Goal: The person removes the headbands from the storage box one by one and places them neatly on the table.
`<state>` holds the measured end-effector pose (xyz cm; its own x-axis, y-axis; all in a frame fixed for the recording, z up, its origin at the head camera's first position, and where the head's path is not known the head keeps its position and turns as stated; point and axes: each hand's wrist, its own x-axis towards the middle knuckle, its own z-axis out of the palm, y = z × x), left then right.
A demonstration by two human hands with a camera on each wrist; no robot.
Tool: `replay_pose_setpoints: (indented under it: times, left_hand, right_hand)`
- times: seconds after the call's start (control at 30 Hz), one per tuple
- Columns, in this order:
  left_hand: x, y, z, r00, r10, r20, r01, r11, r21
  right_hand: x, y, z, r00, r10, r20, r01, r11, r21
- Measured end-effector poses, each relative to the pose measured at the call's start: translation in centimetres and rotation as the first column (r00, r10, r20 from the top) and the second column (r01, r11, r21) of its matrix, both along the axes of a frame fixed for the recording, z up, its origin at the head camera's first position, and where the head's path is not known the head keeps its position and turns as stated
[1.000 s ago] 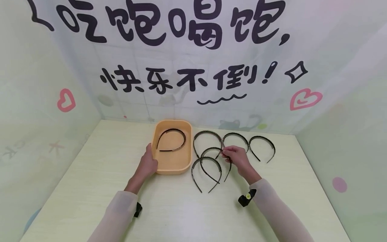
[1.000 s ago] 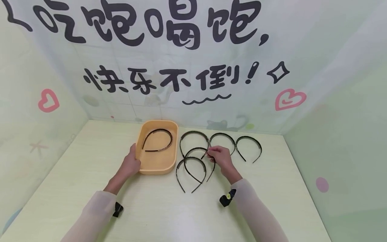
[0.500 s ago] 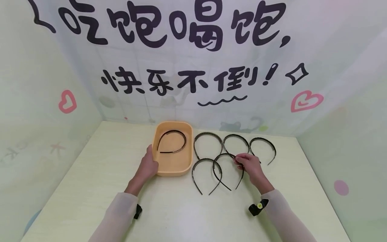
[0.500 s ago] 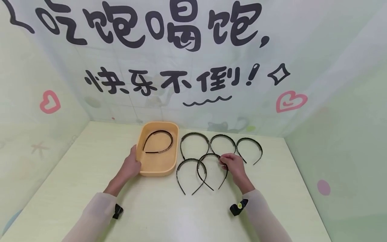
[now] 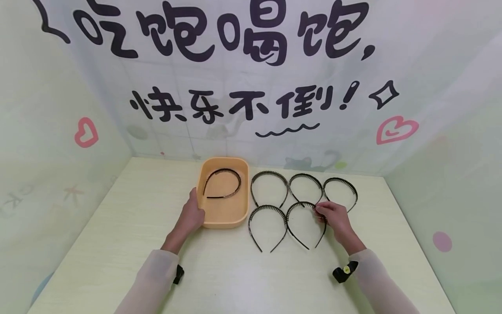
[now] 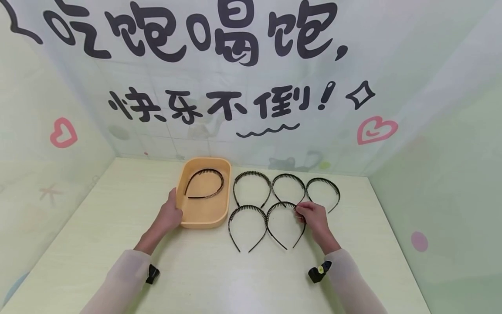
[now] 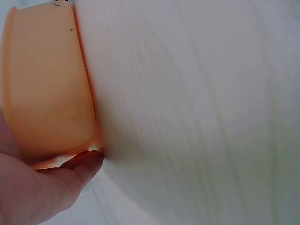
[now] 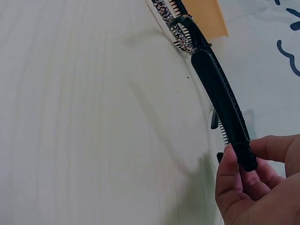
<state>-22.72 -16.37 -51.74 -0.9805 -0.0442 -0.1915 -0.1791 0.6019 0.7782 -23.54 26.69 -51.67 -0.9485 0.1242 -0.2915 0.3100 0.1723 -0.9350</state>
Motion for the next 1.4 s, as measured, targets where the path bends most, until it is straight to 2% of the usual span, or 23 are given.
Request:
replay_pose_setpoints:
  times: [0.47, 0.83, 0.97, 1.17, 1.4]
  left_hand:
    - [0.08, 0.2, 0.05, 1.0, 0.012, 0.014, -0.012, 1.0, -0.004]
    - [0.02, 0.19, -0.04, 1.0, 0.006, 0.008, -0.006, 1.0, -0.004]
    - [-0.03, 0.14, -0.06, 1.0, 0.003, 0.004, -0.003, 1.0, 0.001]
    - [-0.05, 0.15, 0.04, 1.0, 0.006, 0.008, -0.006, 1.0, 0.001]
    - [-0.09, 0.13, 0.12, 1.0, 0.006, 0.018, -0.005, 1.0, -0.006]
  right_hand:
    - [0.66, 0.88, -0.42, 1.0, -0.016, 0.011, 0.016, 0.999, 0.034]
    - [0.93, 0.8, -0.54, 1.0, -0.02, -0.013, 0.021, 0.998, 0.058]
    - [0.97, 0.86, -0.61, 0.999, -0.007, -0.038, 0.013, 0.989, 0.146]
    - [0.94, 0.96, -0.3, 0.997, 0.012, -0.075, 0.015, 0.941, 0.339]
    - [0.81, 0.99, -0.32, 0.995, 0.03, -0.094, 0.01, 0.916, 0.401]
